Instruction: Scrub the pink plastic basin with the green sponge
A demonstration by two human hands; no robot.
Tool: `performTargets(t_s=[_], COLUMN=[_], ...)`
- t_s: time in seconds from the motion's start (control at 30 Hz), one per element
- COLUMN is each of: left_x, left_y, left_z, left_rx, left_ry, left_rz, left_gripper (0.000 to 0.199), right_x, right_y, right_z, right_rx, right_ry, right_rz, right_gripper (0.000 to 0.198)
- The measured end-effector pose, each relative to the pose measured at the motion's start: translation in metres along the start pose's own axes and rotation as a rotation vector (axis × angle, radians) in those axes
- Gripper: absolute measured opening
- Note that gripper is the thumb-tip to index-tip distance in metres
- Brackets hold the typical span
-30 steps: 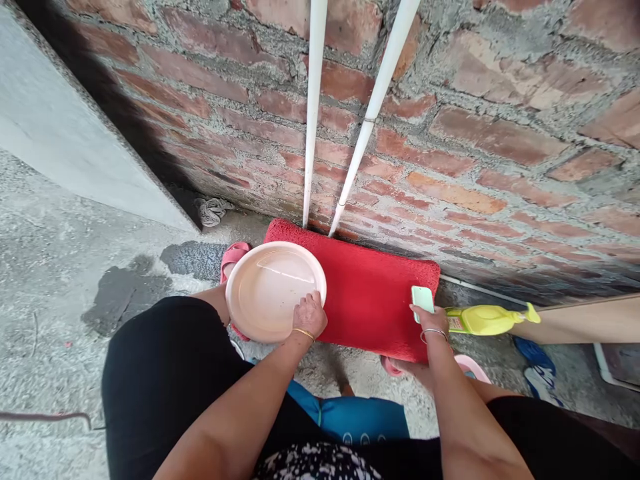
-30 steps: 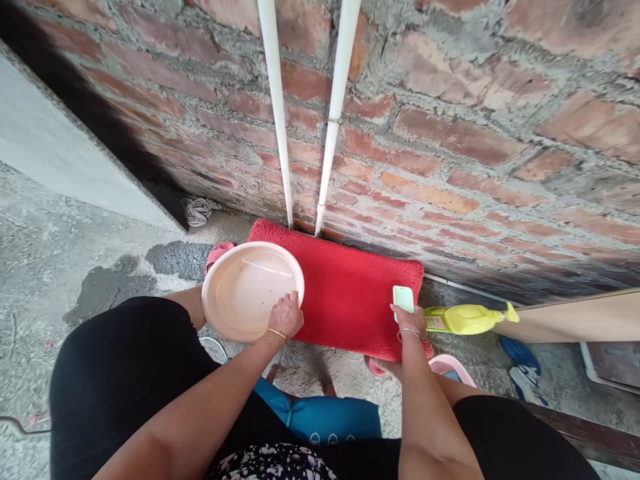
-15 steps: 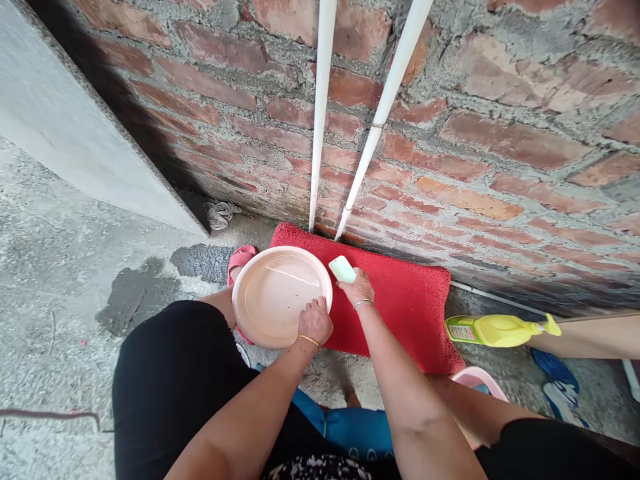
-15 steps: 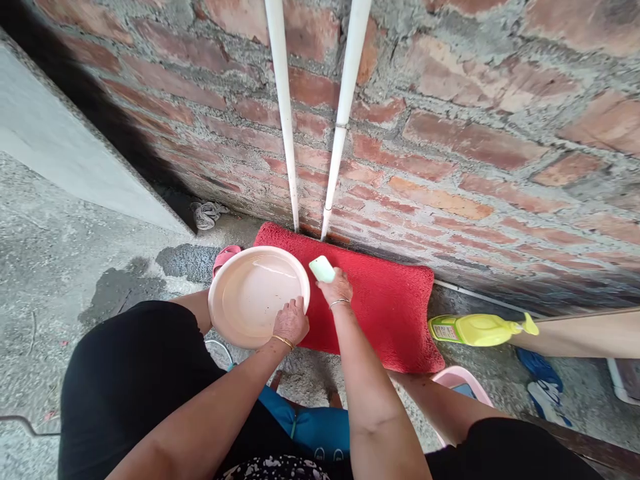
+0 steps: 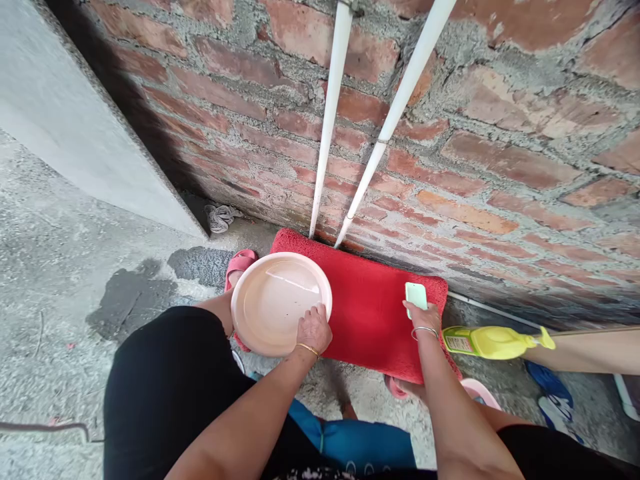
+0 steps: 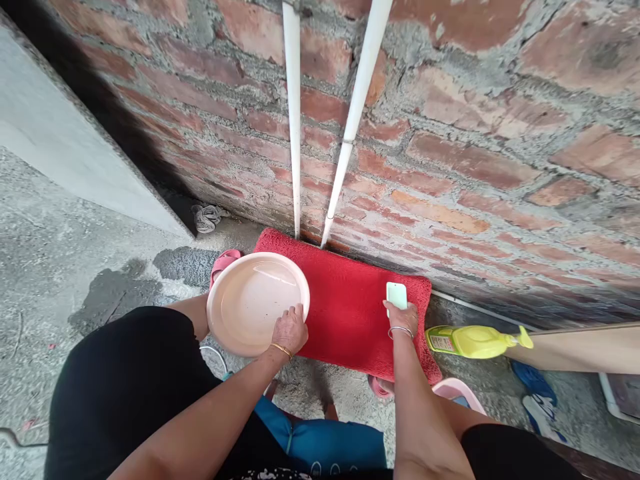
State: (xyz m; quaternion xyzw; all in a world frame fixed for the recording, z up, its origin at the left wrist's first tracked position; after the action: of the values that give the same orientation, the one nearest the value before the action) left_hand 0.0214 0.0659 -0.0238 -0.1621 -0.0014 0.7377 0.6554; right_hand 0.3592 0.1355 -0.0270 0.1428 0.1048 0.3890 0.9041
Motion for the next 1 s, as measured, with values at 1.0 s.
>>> performTargets(t_s=[1.0], left_x=[0.003], left_y=[0.000], left_z=[-0.005], left_rx=[0.047], left_ry=[0.018], left_rz=[0.020], left_gripper=[0.037], right_x=[0.047], right_y=[-0.024], right_z=[0.012], right_rx=[-0.046], right_ry=[-0.012], right_rz=[-0.138], right_gripper=[0.078])
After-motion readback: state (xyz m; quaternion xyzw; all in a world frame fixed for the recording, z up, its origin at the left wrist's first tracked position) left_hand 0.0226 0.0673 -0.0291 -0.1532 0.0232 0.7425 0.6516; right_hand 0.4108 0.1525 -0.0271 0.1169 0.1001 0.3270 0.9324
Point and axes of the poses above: each hand's wrist, its own x-axis towards the middle knuckle, its own z-axis out of the back of the hand, y = z × x, the point moved 6 cm from there along x, towards the middle knuckle, and after that the axes turned 9 degrees about -y, right-handed, at the moved point
